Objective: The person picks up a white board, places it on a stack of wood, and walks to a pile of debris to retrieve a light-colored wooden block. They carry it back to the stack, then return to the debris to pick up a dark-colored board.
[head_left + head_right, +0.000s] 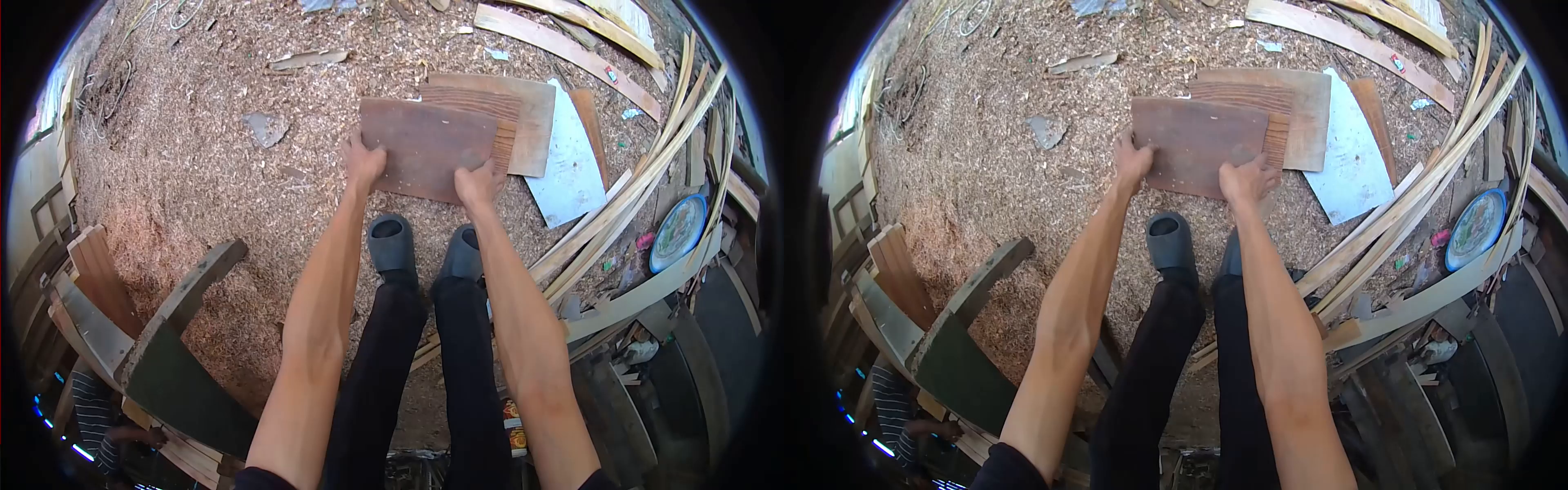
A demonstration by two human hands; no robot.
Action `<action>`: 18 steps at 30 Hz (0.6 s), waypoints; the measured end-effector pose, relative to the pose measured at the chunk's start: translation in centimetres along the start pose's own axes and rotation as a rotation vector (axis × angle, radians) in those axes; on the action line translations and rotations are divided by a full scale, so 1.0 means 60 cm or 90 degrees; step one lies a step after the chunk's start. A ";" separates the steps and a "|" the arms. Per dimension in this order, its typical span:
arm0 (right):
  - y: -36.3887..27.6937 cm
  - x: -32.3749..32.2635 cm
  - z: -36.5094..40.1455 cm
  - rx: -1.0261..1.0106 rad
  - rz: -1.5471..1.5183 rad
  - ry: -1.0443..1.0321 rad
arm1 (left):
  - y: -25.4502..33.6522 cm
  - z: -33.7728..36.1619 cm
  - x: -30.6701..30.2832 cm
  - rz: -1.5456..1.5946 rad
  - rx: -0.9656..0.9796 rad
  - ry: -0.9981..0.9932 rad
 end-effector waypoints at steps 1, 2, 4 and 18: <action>-0.003 -0.003 -0.001 -0.003 -0.006 0.003 | -0.016 -0.006 0.005 0.002 0.005 0.004; -0.001 -0.009 -0.001 0.001 -0.046 0.001 | -0.031 -0.014 0.013 0.100 -0.011 -0.045; 0.022 -0.003 -0.017 0.006 -0.091 0.006 | -0.025 -0.016 0.007 0.195 -0.031 -0.119; 0.122 -0.330 0.164 0.023 -0.410 -0.059 | 0.186 0.228 -0.277 0.238 -0.163 -0.329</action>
Point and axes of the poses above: each hand's wrist, its own z-axis away from the middle knuckle, its own x-axis out of the palm, y = z × x, the point moved 3 cm from there along -z, towards the middle knuckle, and after that the axes turned 11 degrees about y, right-handed, at the moved point
